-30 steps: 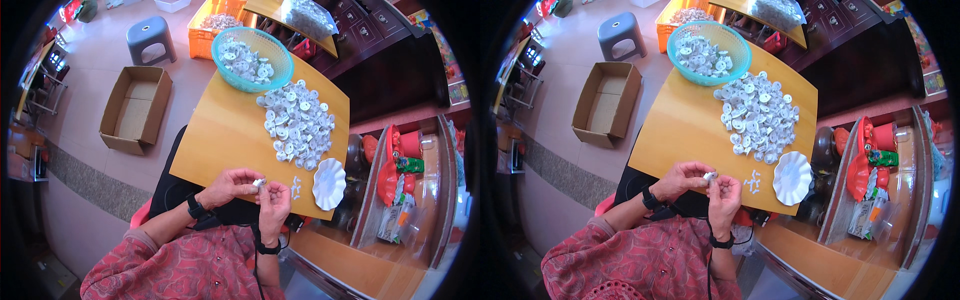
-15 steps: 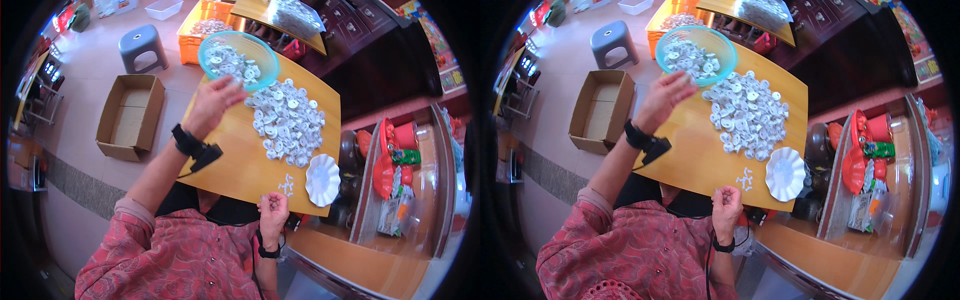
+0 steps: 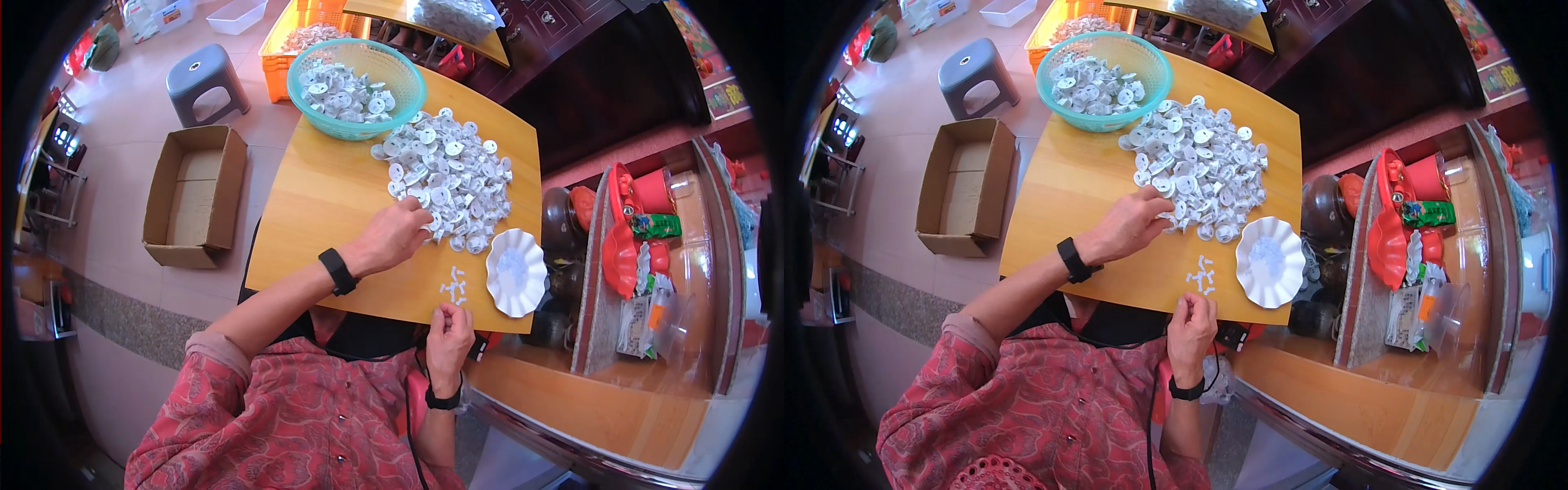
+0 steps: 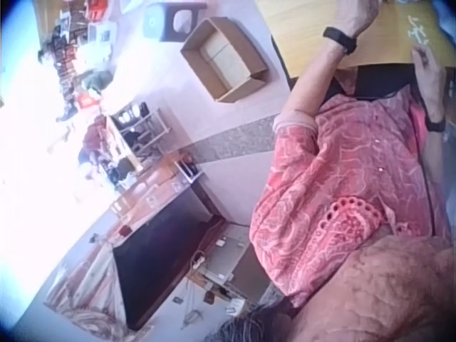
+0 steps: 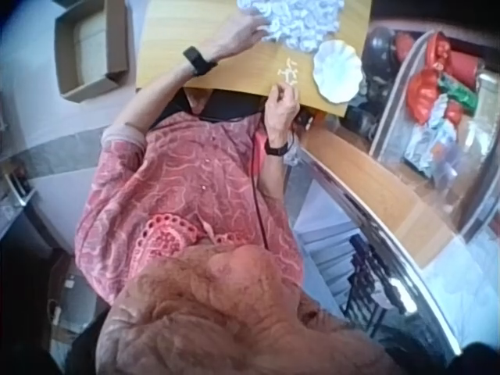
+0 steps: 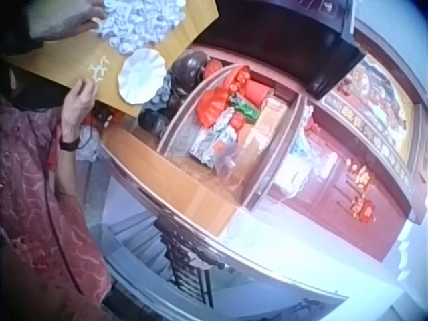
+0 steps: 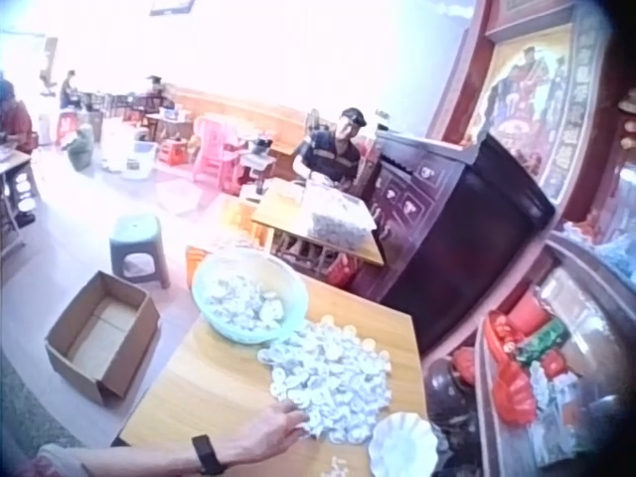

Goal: The person is sorting and checking small white plastic components, possibly shoe eyelets or similar parts, on a work table.

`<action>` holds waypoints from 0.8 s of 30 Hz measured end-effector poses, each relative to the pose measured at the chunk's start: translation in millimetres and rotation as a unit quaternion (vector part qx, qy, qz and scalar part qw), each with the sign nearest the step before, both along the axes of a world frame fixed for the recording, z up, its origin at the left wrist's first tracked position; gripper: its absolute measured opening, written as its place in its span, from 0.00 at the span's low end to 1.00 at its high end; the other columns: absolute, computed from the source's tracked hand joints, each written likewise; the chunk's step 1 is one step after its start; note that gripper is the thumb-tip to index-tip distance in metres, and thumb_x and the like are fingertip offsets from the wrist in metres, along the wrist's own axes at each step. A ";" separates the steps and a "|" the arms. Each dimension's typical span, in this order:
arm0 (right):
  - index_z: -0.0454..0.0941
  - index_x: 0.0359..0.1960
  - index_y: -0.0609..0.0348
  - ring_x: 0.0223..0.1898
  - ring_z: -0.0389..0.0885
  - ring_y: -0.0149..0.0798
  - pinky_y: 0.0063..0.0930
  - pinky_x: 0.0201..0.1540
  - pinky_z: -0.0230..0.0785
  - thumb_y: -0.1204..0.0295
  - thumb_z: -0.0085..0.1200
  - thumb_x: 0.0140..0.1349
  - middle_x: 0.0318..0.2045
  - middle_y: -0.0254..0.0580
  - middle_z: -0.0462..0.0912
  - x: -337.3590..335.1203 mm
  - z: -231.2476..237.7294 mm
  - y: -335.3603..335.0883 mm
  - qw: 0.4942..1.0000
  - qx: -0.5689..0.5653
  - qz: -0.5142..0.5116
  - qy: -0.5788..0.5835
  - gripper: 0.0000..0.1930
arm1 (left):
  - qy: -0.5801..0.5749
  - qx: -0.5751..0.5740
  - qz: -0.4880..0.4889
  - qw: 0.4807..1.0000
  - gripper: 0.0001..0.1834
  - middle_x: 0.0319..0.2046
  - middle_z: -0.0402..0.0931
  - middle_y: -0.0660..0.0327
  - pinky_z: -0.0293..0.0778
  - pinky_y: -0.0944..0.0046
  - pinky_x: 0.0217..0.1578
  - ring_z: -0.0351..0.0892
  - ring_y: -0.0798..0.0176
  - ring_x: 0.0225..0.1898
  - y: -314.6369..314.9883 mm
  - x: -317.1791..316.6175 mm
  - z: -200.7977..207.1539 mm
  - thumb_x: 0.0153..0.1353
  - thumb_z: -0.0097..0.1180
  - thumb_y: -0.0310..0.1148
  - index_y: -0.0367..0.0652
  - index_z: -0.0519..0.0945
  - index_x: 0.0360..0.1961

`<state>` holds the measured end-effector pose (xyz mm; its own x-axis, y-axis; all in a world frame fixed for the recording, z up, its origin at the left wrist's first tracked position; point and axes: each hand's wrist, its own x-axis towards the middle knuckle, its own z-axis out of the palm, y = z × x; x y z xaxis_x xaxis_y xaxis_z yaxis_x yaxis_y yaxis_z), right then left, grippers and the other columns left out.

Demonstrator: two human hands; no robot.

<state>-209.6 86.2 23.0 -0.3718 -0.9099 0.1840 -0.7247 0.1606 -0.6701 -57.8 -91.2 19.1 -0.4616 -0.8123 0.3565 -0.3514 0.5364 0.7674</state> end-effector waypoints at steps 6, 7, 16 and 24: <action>0.81 0.47 0.61 0.38 0.79 0.51 0.42 0.41 0.73 0.81 0.54 0.61 0.35 0.49 0.75 1.8 -1.0 -9.9 0.990 -0.024 0.004 0.140 0.13 | -0.097 -0.033 -0.005 0.995 0.09 0.38 0.71 0.47 0.76 0.50 0.38 0.77 0.44 0.37 3.6 -13.3 -14.4 0.57 0.61 0.29 0.35 0.78 0.34; 0.81 0.47 0.61 0.38 0.79 0.51 0.42 0.41 0.73 0.81 0.54 0.61 0.35 0.49 0.75 2.3 -0.4 -11.4 0.990 -0.023 0.004 0.139 0.13 | -0.104 -0.028 -0.004 0.994 0.08 0.38 0.71 0.47 0.76 0.50 0.37 0.77 0.44 0.37 5.3 -11.9 -14.4 0.56 0.61 0.29 0.35 0.78 0.32; 0.80 0.48 0.60 0.38 0.80 0.52 0.43 0.39 0.74 0.84 0.52 0.56 0.38 0.49 0.75 2.8 -5.4 -6.2 0.993 -0.021 0.078 0.082 0.17 | -0.142 -0.013 -0.009 0.990 0.10 0.38 0.70 0.47 0.75 0.49 0.35 0.77 0.44 0.35 19.8 8.5 -4.6 0.52 0.63 0.29 0.34 0.77 0.31; 0.79 0.51 0.64 0.50 0.74 0.50 0.45 0.52 0.65 0.84 0.51 0.48 0.45 0.47 0.76 6.4 17.5 -4.4 0.970 0.018 0.149 0.189 0.23 | -0.148 0.003 -0.035 0.988 0.15 0.38 0.69 0.48 0.75 0.50 0.35 0.78 0.44 0.36 26.3 1.8 0.9 0.51 0.67 0.31 0.39 0.77 0.38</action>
